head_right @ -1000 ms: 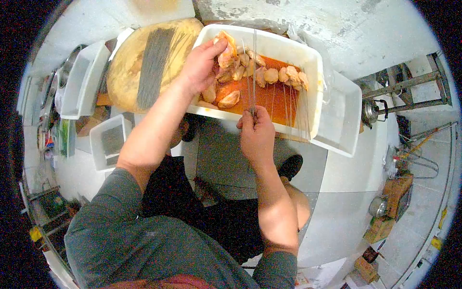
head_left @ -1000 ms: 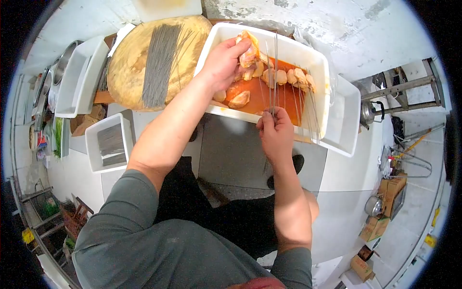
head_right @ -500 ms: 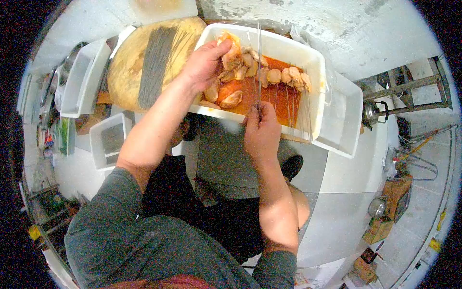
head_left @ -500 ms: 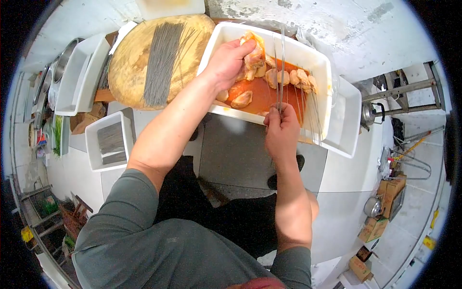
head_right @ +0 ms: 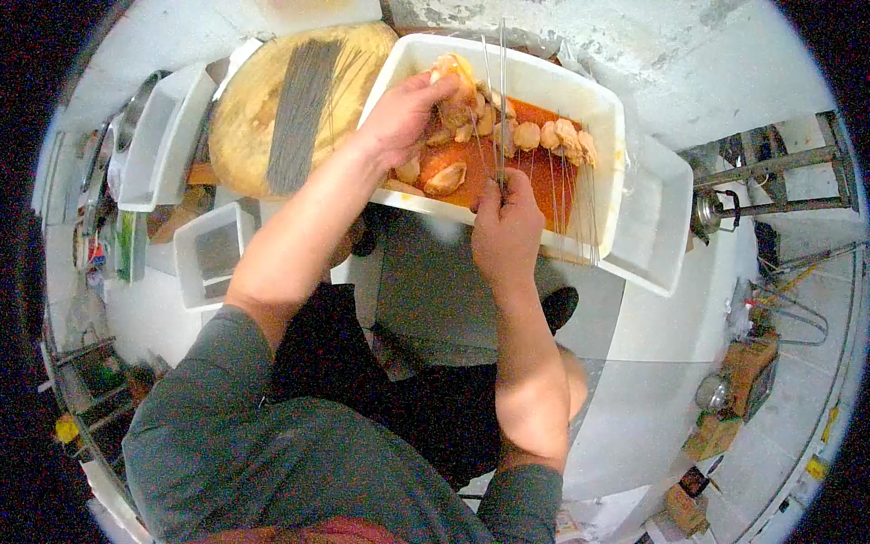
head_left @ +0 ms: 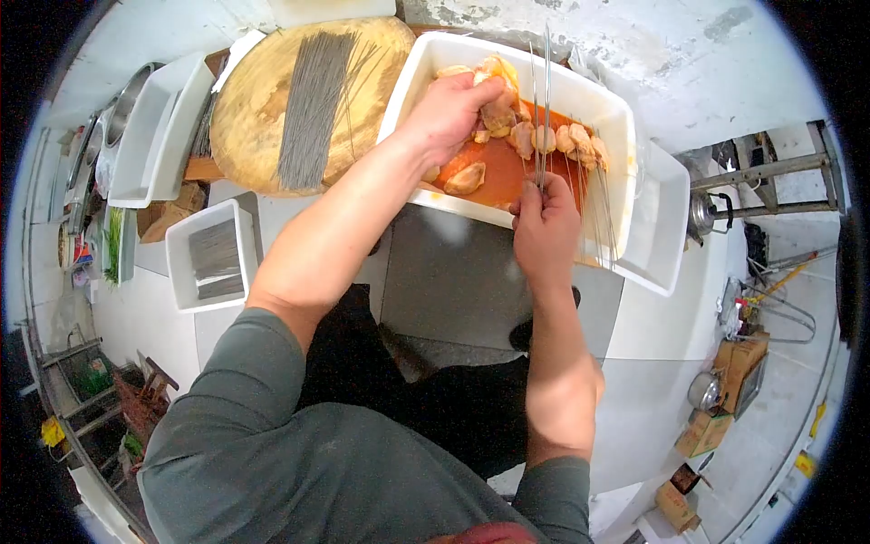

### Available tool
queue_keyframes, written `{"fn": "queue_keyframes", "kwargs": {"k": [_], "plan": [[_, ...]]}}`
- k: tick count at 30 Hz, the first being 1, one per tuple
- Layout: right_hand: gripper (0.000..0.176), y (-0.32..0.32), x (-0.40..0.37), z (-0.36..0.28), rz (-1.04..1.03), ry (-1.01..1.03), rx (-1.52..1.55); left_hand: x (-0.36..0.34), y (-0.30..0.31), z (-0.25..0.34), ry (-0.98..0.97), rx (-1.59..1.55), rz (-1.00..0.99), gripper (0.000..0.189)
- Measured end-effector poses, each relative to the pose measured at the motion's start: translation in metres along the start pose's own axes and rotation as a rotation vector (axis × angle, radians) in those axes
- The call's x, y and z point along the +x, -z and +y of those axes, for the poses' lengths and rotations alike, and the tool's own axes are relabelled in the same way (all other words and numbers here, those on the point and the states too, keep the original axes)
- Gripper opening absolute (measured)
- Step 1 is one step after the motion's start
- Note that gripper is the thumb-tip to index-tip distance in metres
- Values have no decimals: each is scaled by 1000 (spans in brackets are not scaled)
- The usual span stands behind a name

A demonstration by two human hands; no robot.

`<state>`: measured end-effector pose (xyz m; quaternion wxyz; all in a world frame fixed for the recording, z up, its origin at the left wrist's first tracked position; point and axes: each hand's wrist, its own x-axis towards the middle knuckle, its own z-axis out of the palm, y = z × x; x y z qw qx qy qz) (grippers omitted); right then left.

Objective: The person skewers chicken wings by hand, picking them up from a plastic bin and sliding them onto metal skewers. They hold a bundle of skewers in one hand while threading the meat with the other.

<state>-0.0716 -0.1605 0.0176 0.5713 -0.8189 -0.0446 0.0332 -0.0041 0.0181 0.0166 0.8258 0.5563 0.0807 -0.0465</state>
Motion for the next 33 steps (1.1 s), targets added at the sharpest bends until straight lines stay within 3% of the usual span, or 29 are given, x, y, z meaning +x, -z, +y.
{"fn": "queue_keyframes", "kwargs": {"k": [3,9,13,16,19,28,33], "plan": [[14,-1,5,5,23,67,-38,-2,-9,-4,-7,-105,-11,23],[14,4,6,1,-98,-168,192,2,-4,-12,-11,-43,-2,24],[16,10,-1,-4,-117,-193,157,-3,-4,3,-21,-93,69,27],[17,14,-5,1,-115,-175,76,-5,3,13,-30,-231,-8,28],[17,15,-8,-1,-100,-147,61,-1,0,4,-33,-270,19,20],[17,11,-1,-2,-64,-126,135,5,1,-18,8,-207,1,18],[15,12,-1,-2,-86,-177,144,0,-5,-10,14,-9,119,26]]}}
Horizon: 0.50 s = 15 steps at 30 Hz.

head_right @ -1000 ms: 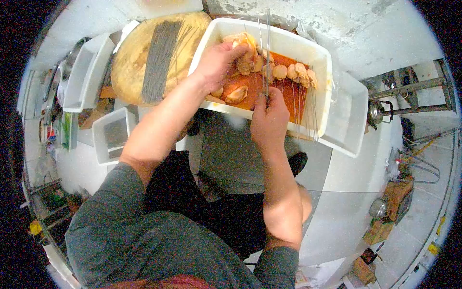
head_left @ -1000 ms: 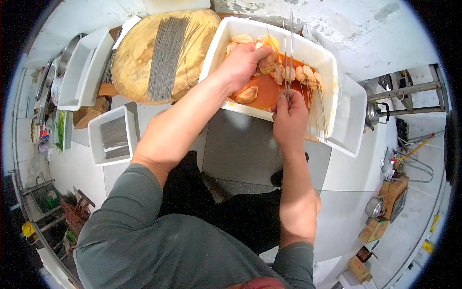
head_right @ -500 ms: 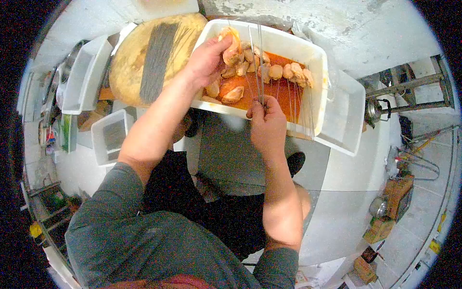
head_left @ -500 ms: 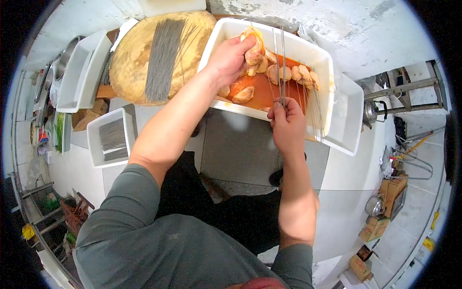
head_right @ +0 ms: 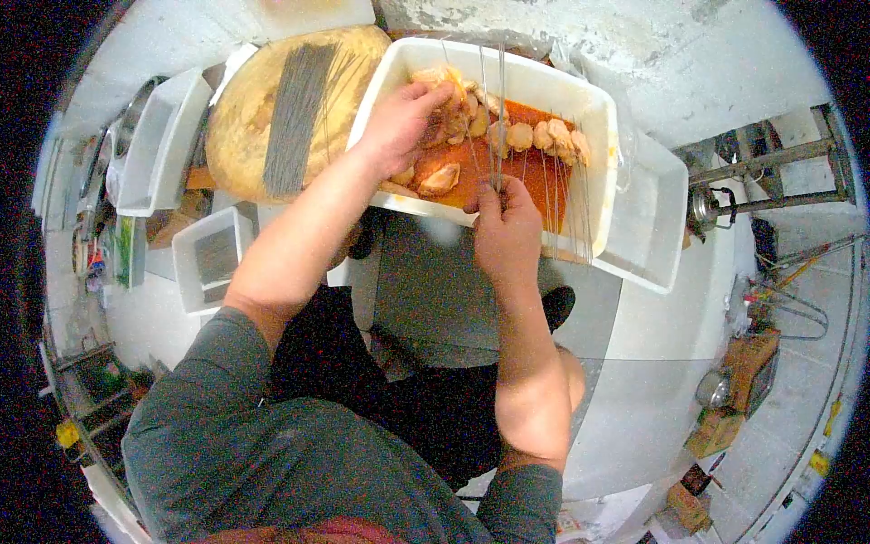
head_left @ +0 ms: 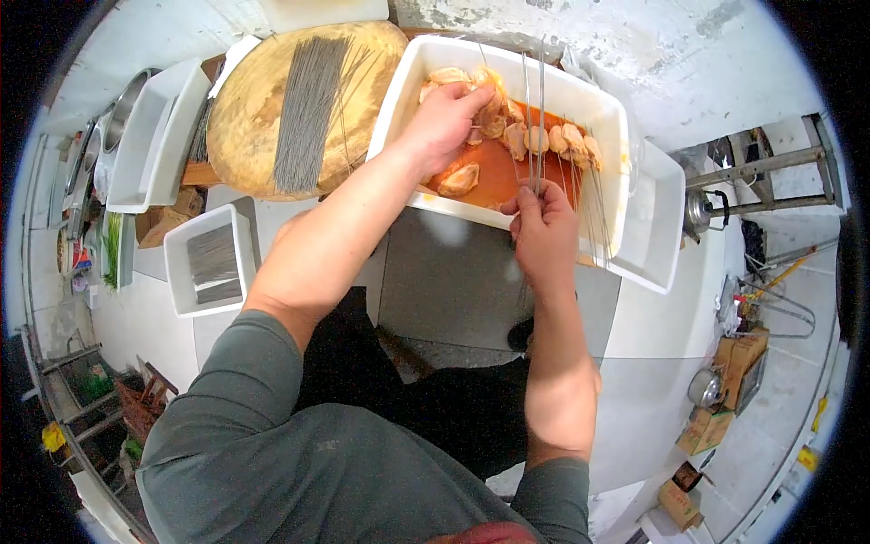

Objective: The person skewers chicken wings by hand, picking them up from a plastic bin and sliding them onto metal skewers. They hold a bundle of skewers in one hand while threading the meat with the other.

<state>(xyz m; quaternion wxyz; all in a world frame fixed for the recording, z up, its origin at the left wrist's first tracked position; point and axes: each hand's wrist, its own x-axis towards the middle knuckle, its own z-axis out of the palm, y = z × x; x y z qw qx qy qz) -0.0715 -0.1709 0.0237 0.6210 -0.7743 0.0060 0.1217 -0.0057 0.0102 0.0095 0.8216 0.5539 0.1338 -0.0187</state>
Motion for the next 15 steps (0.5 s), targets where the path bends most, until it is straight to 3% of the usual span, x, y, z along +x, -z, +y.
{"fn": "queue_keyframes", "kwargs": {"k": [4,9,12,15], "plan": [[15,-1,-5,1,-36,-11,53,-6,-1,3,100,-92,43,25],[16,-3,-7,4,-33,-12,109,-7,-4,0,97,-121,-50,21],[17,3,2,18,69,164,-39,3,-7,-8,55,-239,-22,17],[18,24,3,8,220,159,-59,4,1,-4,63,-282,-44,14]]}}
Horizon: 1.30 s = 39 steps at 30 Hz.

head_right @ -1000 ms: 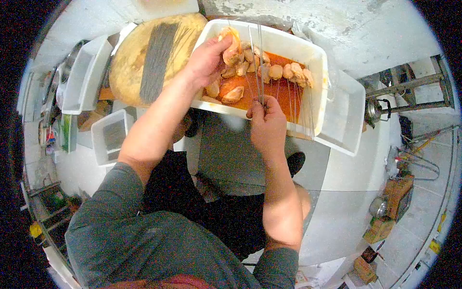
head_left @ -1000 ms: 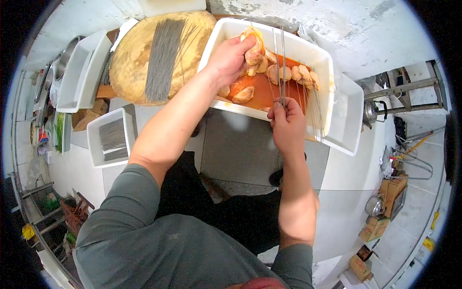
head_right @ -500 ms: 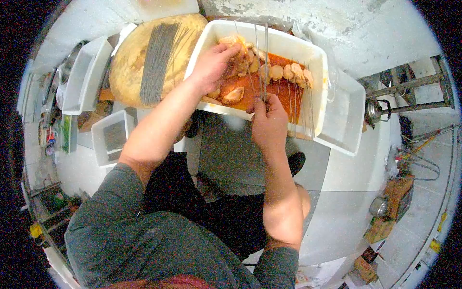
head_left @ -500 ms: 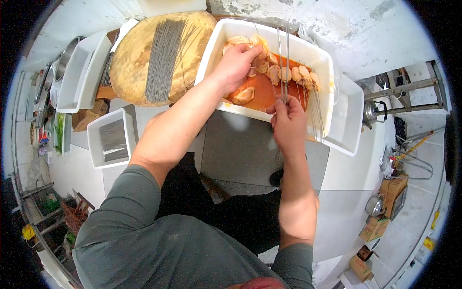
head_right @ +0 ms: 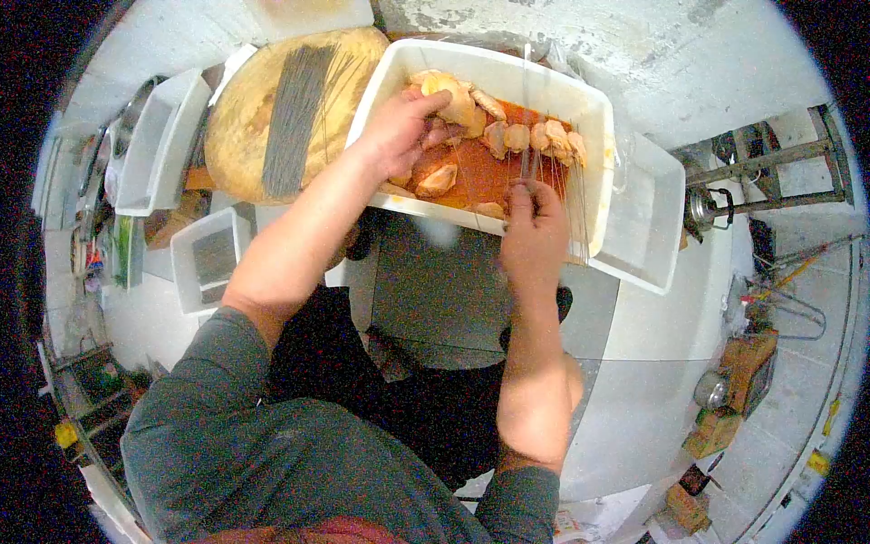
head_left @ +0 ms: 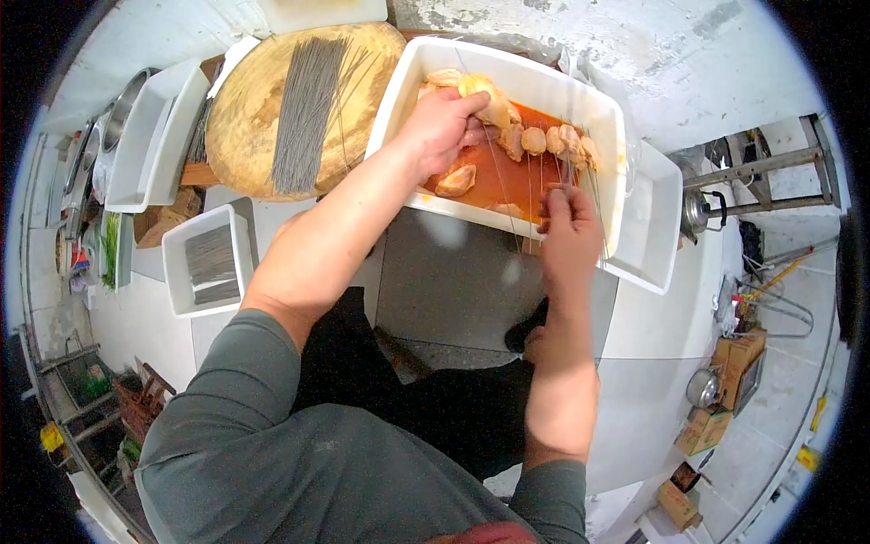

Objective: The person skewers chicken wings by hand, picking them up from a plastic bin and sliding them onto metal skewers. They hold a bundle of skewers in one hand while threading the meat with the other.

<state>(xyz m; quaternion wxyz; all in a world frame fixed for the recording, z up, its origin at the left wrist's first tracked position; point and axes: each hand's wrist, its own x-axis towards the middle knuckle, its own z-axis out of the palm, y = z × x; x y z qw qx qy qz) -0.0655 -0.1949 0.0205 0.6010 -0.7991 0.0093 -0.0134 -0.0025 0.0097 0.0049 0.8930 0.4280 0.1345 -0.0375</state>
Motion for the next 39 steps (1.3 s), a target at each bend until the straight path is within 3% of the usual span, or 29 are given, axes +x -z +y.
{"fn": "queue_keyframes", "kwargs": {"k": [3,7,10,19,22,39], "plan": [[20,14,1,-12,-84,-199,203,1,8,7,4,-3,-38,13],[21,1,-6,-12,-191,-218,51,-1,6,12,6,-5,-46,12],[20,-6,-6,-2,-214,-238,51,-11,-7,19,-14,26,93,11],[17,-10,-8,-2,-256,-258,96,-9,-6,20,-41,26,41,13],[12,-14,-8,1,-298,-247,132,-6,1,18,-30,68,-80,14],[12,-14,-12,-8,-330,-311,228,-8,-5,16,-90,32,-14,14]]}}
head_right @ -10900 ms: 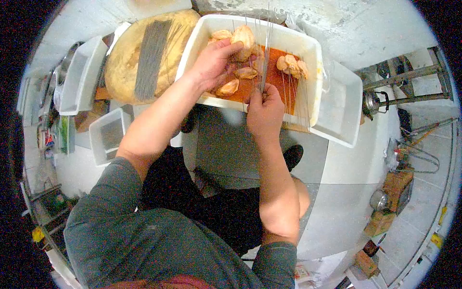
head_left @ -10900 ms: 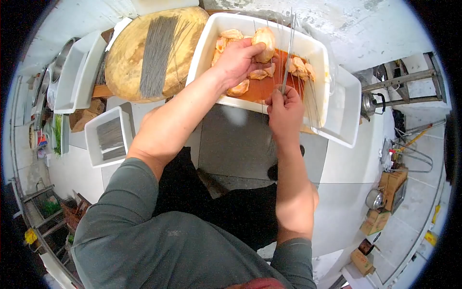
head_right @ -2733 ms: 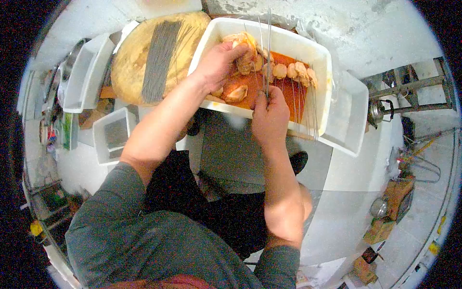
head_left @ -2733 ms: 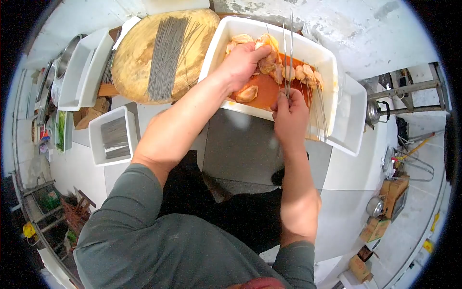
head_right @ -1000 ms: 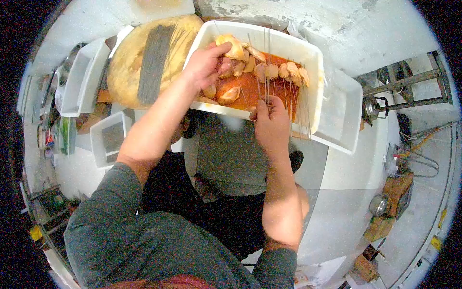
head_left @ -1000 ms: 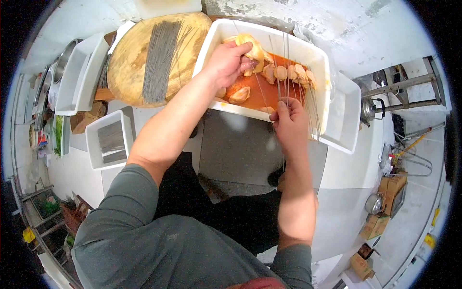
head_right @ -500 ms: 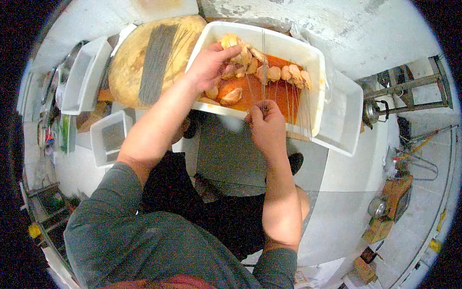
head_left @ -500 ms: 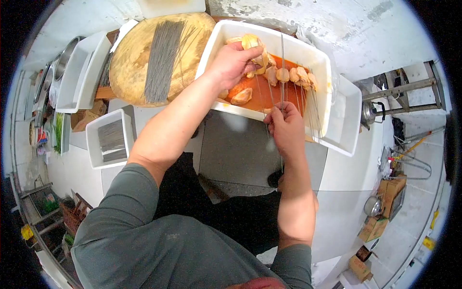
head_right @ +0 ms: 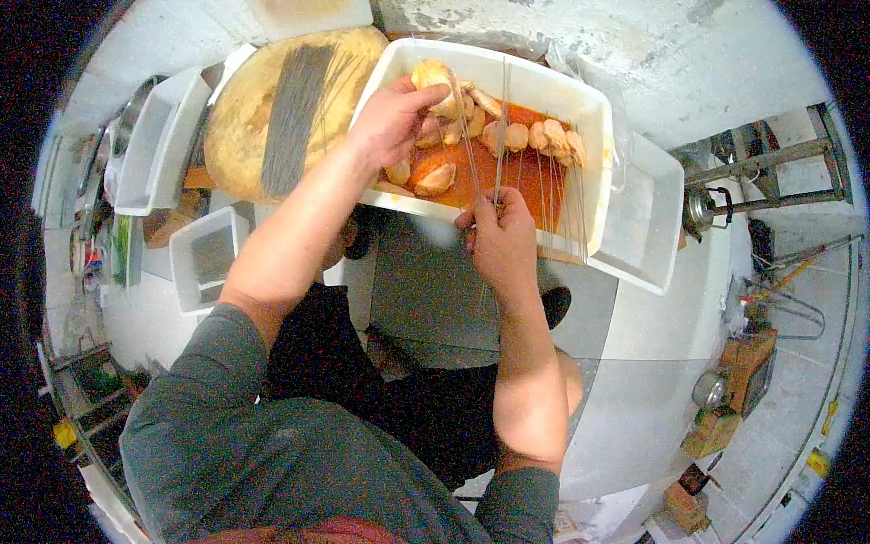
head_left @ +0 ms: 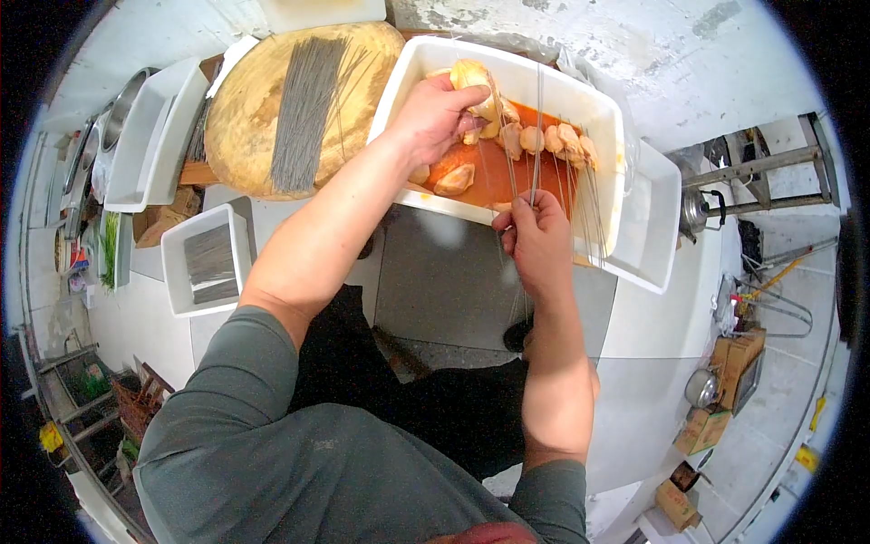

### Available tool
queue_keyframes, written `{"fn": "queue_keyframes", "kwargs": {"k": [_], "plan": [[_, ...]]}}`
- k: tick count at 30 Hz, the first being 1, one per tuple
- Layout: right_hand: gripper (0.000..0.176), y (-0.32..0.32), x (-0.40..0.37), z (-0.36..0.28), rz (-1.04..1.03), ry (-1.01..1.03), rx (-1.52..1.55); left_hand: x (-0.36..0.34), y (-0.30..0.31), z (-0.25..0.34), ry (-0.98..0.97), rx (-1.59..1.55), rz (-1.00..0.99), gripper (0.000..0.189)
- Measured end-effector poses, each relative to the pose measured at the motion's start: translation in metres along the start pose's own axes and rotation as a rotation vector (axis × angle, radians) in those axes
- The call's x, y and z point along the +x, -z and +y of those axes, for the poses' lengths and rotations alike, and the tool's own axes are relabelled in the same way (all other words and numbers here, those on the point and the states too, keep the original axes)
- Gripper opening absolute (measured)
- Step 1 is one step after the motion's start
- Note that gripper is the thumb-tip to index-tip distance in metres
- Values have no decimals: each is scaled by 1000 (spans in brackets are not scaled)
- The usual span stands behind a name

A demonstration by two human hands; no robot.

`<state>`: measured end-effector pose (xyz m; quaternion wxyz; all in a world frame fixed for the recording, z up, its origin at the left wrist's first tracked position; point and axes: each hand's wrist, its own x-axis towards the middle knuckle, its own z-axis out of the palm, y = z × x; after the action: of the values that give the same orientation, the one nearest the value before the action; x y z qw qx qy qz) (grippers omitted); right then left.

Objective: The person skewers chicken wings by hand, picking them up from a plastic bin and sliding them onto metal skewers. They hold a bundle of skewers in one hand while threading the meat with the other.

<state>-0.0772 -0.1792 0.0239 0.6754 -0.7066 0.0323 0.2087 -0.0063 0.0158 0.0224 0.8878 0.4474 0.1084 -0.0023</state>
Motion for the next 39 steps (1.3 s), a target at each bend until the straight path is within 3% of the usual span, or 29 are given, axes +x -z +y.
{"fn": "queue_keyframes", "kwargs": {"k": [7,25,28,39], "plan": [[14,-4,0,0,-43,-12,-23,1,2,-1,38,100,-41,13],[13,-3,2,7,-5,19,34,7,19,10,89,-72,-52,16],[11,-5,-3,2,-4,-2,2,12,18,12,26,-23,102,16],[16,0,-9,9,-32,-46,-102,24,35,20,-85,-78,61,27]]}}
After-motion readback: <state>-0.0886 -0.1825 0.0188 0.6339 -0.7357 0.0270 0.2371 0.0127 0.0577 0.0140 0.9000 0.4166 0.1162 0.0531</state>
